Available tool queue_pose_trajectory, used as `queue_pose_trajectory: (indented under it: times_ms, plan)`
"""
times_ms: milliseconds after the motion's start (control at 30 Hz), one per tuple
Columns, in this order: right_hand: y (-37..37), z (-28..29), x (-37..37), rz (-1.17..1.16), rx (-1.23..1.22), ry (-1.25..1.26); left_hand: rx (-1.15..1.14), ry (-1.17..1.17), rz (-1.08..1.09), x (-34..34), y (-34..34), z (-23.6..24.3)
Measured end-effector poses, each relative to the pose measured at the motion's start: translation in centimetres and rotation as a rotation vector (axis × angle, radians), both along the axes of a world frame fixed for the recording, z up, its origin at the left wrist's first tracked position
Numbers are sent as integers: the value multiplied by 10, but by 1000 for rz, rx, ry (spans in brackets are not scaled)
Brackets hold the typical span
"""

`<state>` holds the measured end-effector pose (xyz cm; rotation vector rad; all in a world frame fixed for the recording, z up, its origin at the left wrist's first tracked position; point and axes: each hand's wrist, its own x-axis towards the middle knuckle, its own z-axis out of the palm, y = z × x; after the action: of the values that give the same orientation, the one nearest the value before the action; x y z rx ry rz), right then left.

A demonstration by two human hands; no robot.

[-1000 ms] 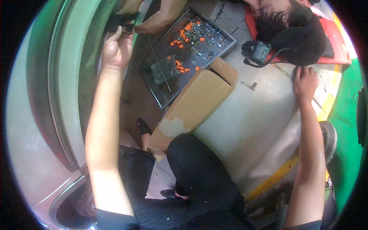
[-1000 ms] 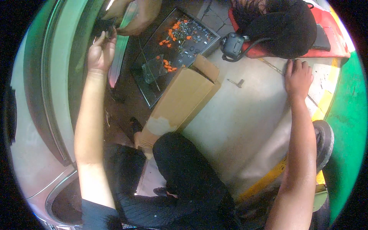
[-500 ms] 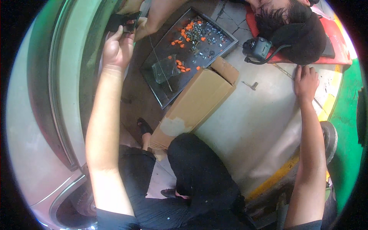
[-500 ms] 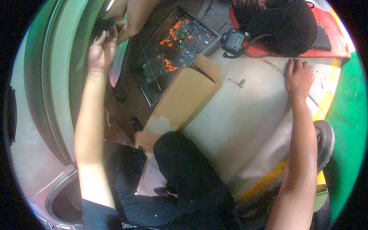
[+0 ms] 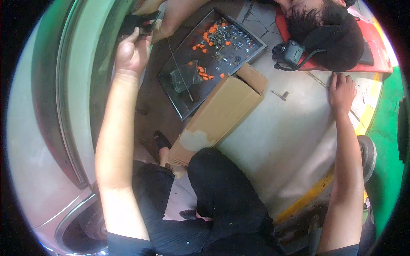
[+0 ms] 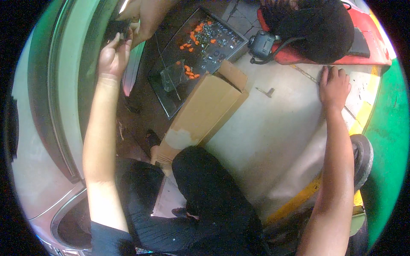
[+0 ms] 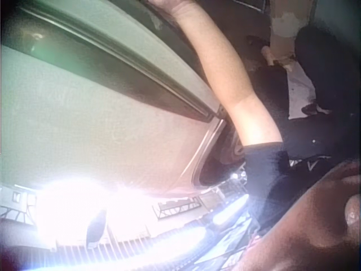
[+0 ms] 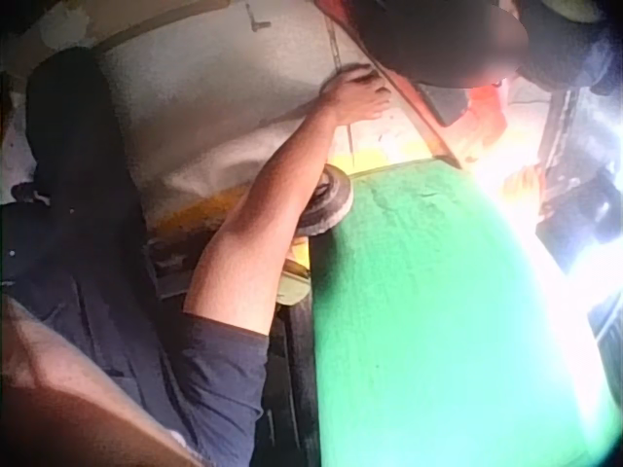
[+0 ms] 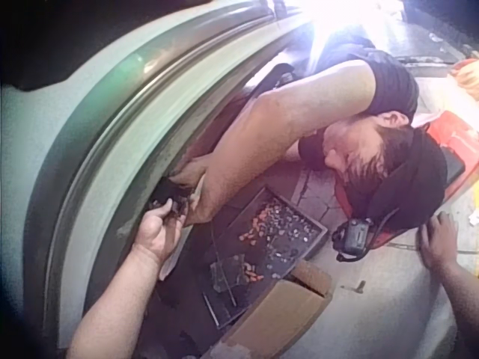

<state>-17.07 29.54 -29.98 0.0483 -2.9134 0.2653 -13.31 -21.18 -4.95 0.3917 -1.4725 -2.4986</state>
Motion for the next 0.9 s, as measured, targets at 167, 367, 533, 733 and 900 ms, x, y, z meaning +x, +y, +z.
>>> queue_pose_trajectory:
  times_ms: [167, 367, 533, 733, 900]
  plan:
    - [1, 0, 0, -10, 6, -8, -58, -98, 108, -3, 15, 5]
    - [1, -1, -1, -7, 3, -26, -82, -59, 88, -3, 15, 3]
    - [0, 2, 0, -6, -8, -12, 127, -63, 10, -5, -7, 3]
    - [0, 2, 0, -8, -10, -22, -5, -12, 3, -4, -2, 1]
    - [3, -2, 0, -3, -5, 0, -15, -11, 100, -4, 27, 2]
